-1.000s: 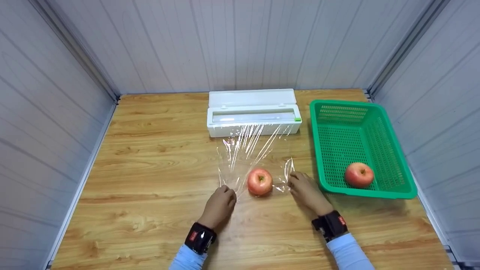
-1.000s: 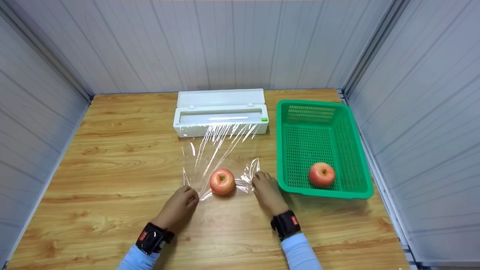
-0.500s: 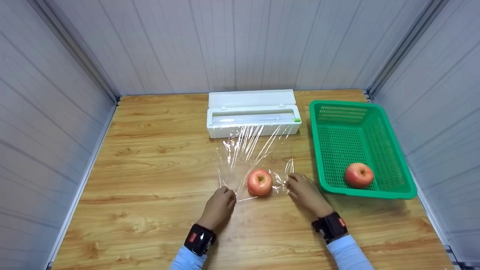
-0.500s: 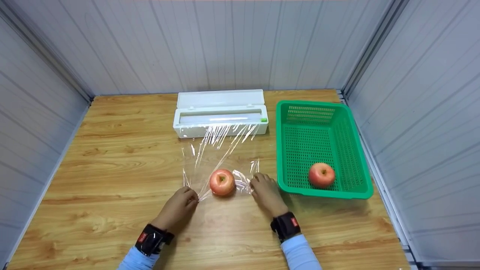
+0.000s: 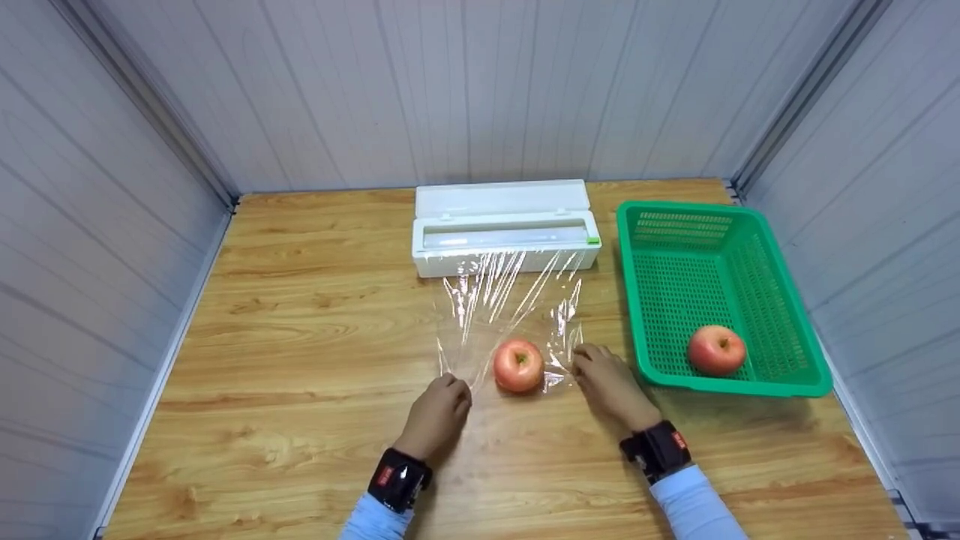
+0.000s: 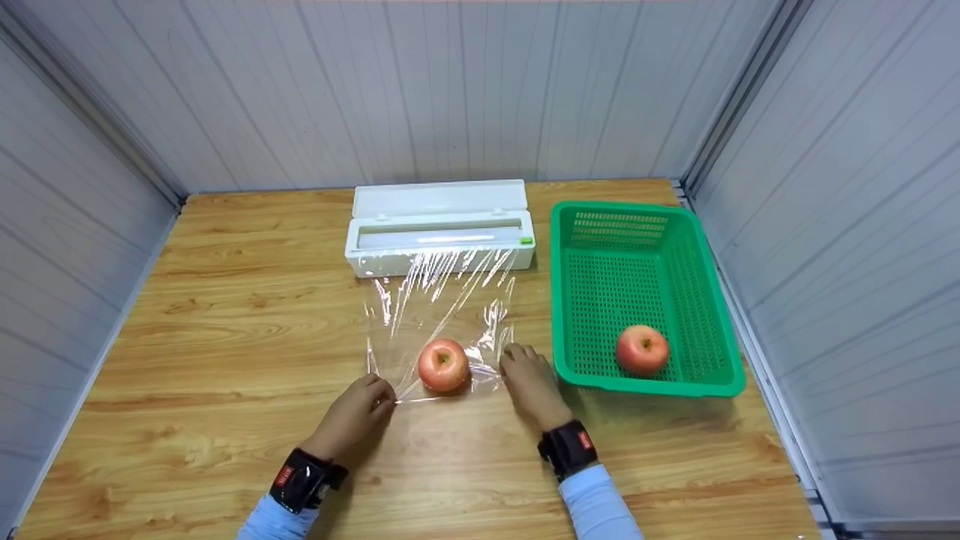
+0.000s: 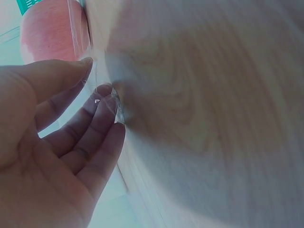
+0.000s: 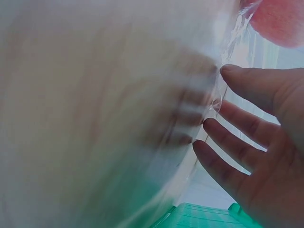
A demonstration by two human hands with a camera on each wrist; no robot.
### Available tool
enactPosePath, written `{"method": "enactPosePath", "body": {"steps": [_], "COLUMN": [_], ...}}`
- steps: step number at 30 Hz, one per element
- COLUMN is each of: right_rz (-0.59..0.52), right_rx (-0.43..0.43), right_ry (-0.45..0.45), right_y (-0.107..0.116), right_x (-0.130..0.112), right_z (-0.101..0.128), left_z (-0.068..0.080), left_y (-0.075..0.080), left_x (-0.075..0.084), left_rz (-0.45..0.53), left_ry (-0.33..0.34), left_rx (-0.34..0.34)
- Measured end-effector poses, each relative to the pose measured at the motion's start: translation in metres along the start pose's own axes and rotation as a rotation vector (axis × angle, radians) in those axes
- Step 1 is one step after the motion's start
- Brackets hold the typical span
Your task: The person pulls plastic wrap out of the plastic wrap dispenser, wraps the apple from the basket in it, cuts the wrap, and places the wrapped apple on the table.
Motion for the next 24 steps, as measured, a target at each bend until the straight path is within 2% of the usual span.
{"method": "enactPosePath", "body": {"steps": [3, 9, 17, 21, 24], "right_rz": [-0.004, -0.017, -0.103, -0.104, -0.055], "right_rx": [0.038, 0.138, 0.095, 0.104, 0.119], "right_ry": [0.020, 0.090, 0.072, 0.077, 0.088], "right_y": [0.003, 0.010, 0.010, 0.011, 0.013], "right_x": [-0.002, -0.007, -0.004, -0.003, -0.003], "right_z": [0.002, 0.007, 0.012, 0.013, 0.012], "left_z": [0.000, 0.001, 0.002, 0.001, -0.001], "left_y": [0.001, 0.003, 0.002, 0.003, 0.005], "left_x": [0.000, 0.001, 0.002, 0.002, 0.001], "left_rz": [0.008, 0.008, 0.007, 0.030, 0.047], "left_ry": [0.012, -0.011, 0.006, 0.011, 0.013], "left_rx": [0.003, 0.027, -0.013, -0.031, -0.025]}}
Point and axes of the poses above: each hand's wrist, its own z-axis away from the middle knuckle, its own y-axis out of the back of the hand, x = y × z, the point moved 10 cm from there along -z, towards the middle knuckle, and after that the axes turned 8 degrees about z, right-handed, at the moved point
